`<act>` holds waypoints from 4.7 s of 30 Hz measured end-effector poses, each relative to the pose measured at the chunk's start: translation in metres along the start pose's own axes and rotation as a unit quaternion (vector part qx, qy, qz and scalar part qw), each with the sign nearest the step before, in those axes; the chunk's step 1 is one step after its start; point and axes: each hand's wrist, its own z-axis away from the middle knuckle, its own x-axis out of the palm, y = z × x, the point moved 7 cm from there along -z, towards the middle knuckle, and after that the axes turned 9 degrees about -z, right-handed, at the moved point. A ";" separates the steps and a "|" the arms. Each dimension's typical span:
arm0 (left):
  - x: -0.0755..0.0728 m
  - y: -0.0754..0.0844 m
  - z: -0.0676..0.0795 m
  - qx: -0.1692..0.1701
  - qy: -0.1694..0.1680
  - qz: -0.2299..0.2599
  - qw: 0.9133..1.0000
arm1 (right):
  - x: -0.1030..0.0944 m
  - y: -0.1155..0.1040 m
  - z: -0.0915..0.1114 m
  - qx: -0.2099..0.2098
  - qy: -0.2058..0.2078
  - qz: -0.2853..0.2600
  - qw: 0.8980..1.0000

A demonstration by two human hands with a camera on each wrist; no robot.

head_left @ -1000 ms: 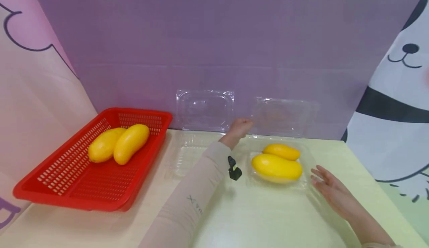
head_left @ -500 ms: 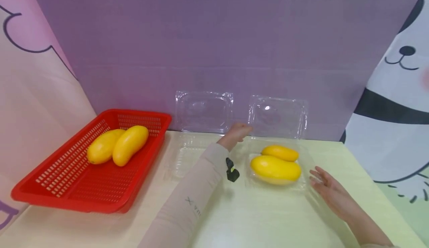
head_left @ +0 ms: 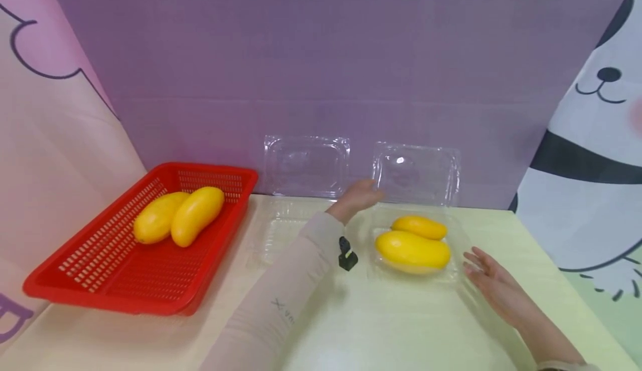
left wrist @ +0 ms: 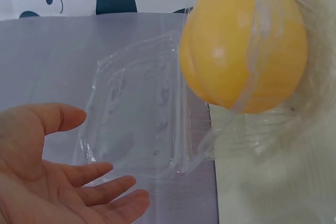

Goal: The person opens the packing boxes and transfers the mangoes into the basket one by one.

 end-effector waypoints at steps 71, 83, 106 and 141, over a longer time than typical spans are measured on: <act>0.086 0.014 0.023 0.137 -0.193 -0.398 0.886 | 0.004 0.001 0.000 0.016 0.034 0.021 0.999; 0.089 0.015 0.019 0.177 -0.175 -0.413 0.876 | 0.000 0.007 -0.001 0.036 0.049 0.003 0.998; 0.036 0.039 0.038 0.241 -0.091 -0.358 0.898 | -0.003 0.007 -0.001 0.015 0.051 -0.005 0.999; -0.078 -0.002 0.117 0.176 -0.015 -0.282 0.943 | -0.004 0.012 0.001 -0.004 0.047 -0.021 0.999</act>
